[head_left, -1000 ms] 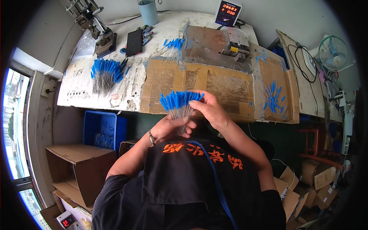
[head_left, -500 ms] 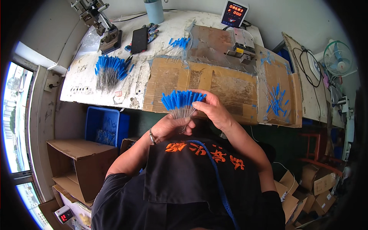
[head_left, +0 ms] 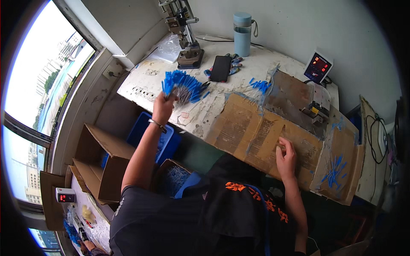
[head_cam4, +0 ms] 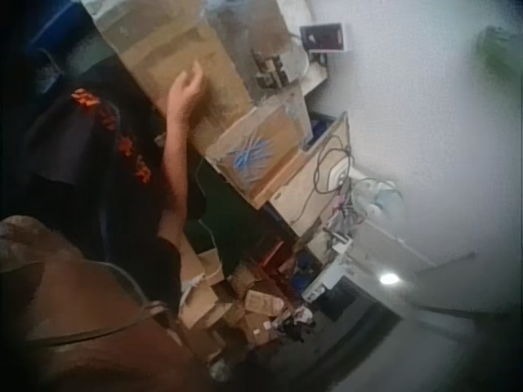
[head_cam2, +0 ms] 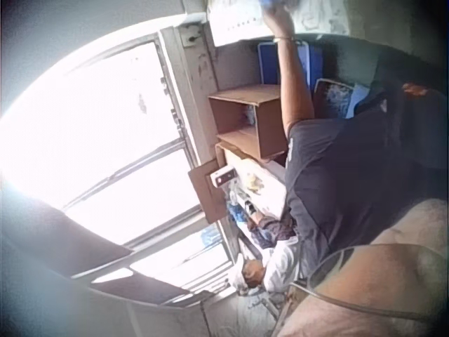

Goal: Processing blue electrical wires using a crimping or stripping machine.

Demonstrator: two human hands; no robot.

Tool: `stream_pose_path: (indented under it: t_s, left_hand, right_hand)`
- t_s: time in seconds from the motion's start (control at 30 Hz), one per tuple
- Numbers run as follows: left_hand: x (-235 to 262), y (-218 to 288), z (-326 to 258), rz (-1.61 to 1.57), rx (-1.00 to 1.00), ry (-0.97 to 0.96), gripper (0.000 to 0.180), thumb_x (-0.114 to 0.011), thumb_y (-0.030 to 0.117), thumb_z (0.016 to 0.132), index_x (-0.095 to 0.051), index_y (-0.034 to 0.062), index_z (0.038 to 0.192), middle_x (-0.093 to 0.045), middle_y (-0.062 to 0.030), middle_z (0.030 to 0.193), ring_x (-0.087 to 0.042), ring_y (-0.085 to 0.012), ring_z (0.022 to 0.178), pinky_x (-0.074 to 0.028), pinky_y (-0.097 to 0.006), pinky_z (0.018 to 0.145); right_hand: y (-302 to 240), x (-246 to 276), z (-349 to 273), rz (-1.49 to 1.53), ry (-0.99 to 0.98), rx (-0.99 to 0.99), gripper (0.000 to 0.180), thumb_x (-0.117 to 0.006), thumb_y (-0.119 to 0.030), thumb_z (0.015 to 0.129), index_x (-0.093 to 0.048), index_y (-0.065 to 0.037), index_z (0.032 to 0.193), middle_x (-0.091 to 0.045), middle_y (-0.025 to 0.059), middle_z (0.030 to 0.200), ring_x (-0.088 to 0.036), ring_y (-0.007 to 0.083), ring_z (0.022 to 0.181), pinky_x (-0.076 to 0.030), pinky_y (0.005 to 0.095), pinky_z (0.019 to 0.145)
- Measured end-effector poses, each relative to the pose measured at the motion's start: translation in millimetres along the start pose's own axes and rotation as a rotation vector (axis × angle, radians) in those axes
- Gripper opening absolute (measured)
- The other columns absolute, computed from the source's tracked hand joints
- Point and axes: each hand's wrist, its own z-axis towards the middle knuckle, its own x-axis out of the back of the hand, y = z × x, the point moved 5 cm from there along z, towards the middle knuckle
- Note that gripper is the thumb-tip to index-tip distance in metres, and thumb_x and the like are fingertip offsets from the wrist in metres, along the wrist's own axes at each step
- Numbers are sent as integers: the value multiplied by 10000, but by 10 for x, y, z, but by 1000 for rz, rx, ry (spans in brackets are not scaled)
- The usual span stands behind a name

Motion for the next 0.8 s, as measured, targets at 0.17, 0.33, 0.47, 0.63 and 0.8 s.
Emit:
stream_pose_path:
  t_s: [0.17, 0.33, 0.47, 0.63, 0.8]
  left_hand:
    - [427, -382, 798, 623, 54, 254, 293, -479, 121, 801, -589, 24, 1055, -653, -228, 925, -620, -384, 875, -469, -460, 773]
    - [172, -481, 928, 746, 178, 153, 472, -512, 184, 760, -543, -1, 1194, -579, -242, 1174, -553, -363, 1116, -429, -414, 961]
    - [89, -617, 1025, 794, 206, -22, 461, -546, 246, 746, -600, 48, 1158, -618, -242, 1096, -579, -374, 1060, -449, -406, 926]
    - [170, -1315, 1381, 800, 14, -146, 392, -515, 297, 803, -635, 18, 1051, -631, -281, 974, -593, -440, 955, -484, -462, 831]
    - [586, -1569, 1875, 832, -205, -261, 627, -650, 308, 785, -487, -83, 1247, -667, -198, 952, -628, -288, 881, -479, -377, 777]
  right_hand:
    - [32, -36, -16, -209, 46, 253, 240, -571, 55, 747, -583, -18, 976, -595, 116, 1042, -576, 316, 966, -471, 376, 834]
    - [57, 4, 2, -78, 45, 181, 191, -569, 65, 738, -599, -12, 910, -612, 118, 1008, -587, 305, 949, -473, 367, 834]
    - [20, 9, 23, -67, 54, 199, 173, -565, 67, 742, -603, -10, 892, -613, 119, 1003, -593, 300, 941, -477, 366, 828]
    - [76, 35, 21, -69, 133, 259, 146, -575, 55, 767, -616, -26, 882, -632, 108, 964, -622, 296, 864, -510, 351, 710]
    - [232, 84, -53, 44, 186, 263, 124, -590, 19, 757, -597, -40, 866, -630, 77, 926, -620, 284, 824, -501, 361, 699]
